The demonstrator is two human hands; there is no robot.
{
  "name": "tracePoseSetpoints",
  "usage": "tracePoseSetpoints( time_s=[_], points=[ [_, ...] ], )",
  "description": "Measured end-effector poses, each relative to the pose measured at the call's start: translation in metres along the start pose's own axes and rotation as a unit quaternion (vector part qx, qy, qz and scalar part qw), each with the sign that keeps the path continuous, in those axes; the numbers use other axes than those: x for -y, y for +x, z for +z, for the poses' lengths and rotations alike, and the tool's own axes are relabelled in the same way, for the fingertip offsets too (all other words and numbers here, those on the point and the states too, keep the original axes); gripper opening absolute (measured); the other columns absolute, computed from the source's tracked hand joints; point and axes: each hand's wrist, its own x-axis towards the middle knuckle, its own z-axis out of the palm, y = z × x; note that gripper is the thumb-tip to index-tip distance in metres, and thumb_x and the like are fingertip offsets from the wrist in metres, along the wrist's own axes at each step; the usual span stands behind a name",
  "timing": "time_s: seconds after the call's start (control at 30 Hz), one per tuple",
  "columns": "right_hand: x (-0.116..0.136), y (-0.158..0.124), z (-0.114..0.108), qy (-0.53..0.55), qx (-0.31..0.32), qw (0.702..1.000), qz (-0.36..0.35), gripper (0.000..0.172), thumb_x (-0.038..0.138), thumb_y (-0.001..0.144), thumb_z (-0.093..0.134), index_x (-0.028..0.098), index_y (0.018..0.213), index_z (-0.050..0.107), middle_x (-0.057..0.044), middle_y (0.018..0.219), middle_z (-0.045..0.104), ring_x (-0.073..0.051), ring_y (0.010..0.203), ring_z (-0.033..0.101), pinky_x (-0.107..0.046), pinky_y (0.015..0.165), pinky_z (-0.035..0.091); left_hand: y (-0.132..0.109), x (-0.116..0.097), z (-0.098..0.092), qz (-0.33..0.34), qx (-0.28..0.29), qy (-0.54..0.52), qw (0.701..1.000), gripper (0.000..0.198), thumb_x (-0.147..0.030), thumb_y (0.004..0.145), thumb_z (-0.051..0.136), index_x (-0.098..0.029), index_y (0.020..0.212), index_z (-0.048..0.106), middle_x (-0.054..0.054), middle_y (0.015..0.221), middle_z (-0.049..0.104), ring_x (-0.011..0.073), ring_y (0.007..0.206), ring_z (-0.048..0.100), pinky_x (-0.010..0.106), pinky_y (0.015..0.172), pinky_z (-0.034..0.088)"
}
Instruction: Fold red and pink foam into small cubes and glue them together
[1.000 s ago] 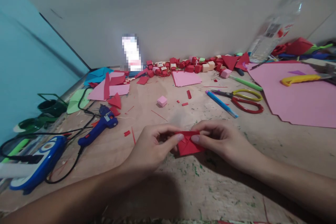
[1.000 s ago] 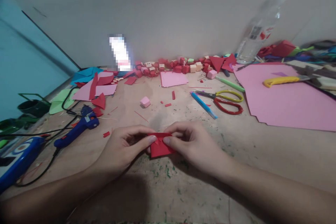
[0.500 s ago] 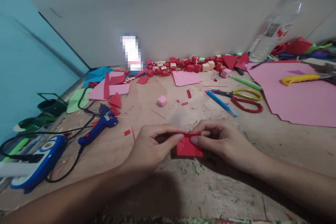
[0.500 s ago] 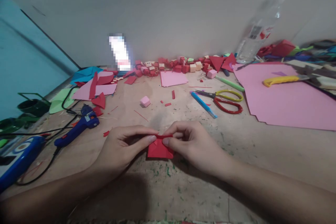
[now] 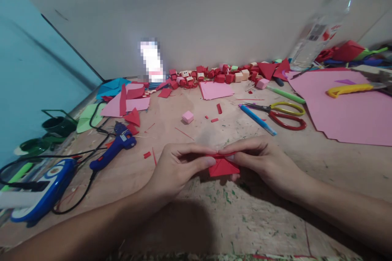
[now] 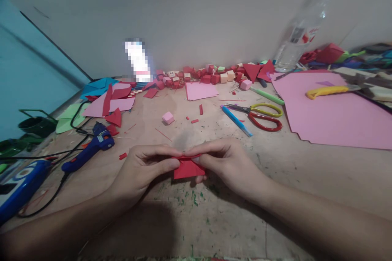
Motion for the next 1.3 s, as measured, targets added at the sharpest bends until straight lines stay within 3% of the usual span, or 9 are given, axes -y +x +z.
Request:
tracePoseSetpoints(
  time_s=[0.17, 0.4, 0.67, 0.8, 0.9, 1.3],
  points=[
    [-0.003, -0.002, 0.001, -0.030, -0.016, 0.999, -0.007, 0.017, 0.031, 0.072, 0.088, 0.021, 0.085, 0.085, -0.003, 0.070, 0.076, -0.011, 0.053, 0.064, -0.021, 0.051, 0.050, -0.001, -0.002, -0.001, 0.025, 0.001, 0.015, 1.000, 0.012, -0.015, 0.081, 0.078, -0.022, 0.084, 0.087, 0.001, 0.082, 0.084, 0.0113, 0.075, 0.073, 0.014, 0.069, 0.056],
    [-0.003, 0.000, 0.002, -0.061, 0.028, 0.998, -0.016, 0.035, 0.041, 0.079, 0.086, 0.019, 0.103, 0.075, -0.003, 0.071, 0.074, -0.012, 0.057, 0.062, -0.022, 0.052, 0.048, 0.000, 0.000, -0.003, 0.018, -0.029, 0.036, 0.999, 0.010, -0.017, 0.077, 0.079, -0.019, 0.086, 0.083, 0.001, 0.082, 0.080, 0.0136, 0.075, 0.073, 0.018, 0.069, 0.058],
    [-0.002, 0.001, 0.006, -0.061, 0.009, 0.998, 0.005, 0.033, 0.046, 0.078, 0.082, 0.015, 0.086, 0.076, 0.002, 0.058, 0.065, -0.008, 0.046, 0.049, -0.019, 0.043, 0.038, -0.002, 0.000, 0.002, -0.011, -0.023, 0.044, 0.999, 0.018, -0.025, 0.079, 0.078, -0.017, 0.095, 0.079, 0.003, 0.083, 0.080, 0.0196, 0.076, 0.076, 0.028, 0.071, 0.063],
    [0.000, 0.001, 0.008, -0.076, 0.003, 0.997, -0.001, 0.034, 0.048, 0.078, 0.082, 0.016, 0.084, 0.076, 0.001, 0.058, 0.065, -0.009, 0.047, 0.050, -0.021, 0.045, 0.038, 0.000, -0.008, 0.003, -0.028, 0.020, 0.097, 0.995, 0.016, -0.029, 0.086, 0.071, -0.016, 0.082, 0.078, 0.003, 0.074, 0.078, 0.0168, 0.066, 0.072, 0.024, 0.062, 0.058],
    [-0.001, 0.001, 0.008, -0.067, 0.005, 0.998, -0.002, 0.036, 0.050, 0.076, 0.085, 0.016, 0.083, 0.075, 0.000, 0.059, 0.066, -0.009, 0.048, 0.050, -0.021, 0.044, 0.037, 0.000, -0.010, 0.002, -0.015, 0.018, 0.149, 0.989, 0.024, -0.029, 0.089, 0.067, -0.016, 0.071, 0.075, 0.002, 0.063, 0.072, 0.0150, 0.061, 0.067, 0.021, 0.057, 0.052],
    [-0.005, 0.000, 0.000, -0.186, 0.014, 0.982, -0.003, 0.033, 0.047, 0.086, 0.074, 0.015, 0.078, 0.076, -0.005, 0.064, 0.072, -0.012, 0.051, 0.057, -0.024, 0.049, 0.044, -0.002, -0.006, 0.000, 0.012, 0.037, 0.191, 0.981, 0.028, -0.027, 0.096, 0.056, -0.016, 0.076, 0.073, 0.001, 0.066, 0.070, 0.0144, 0.064, 0.066, 0.021, 0.061, 0.051]
  ],
)
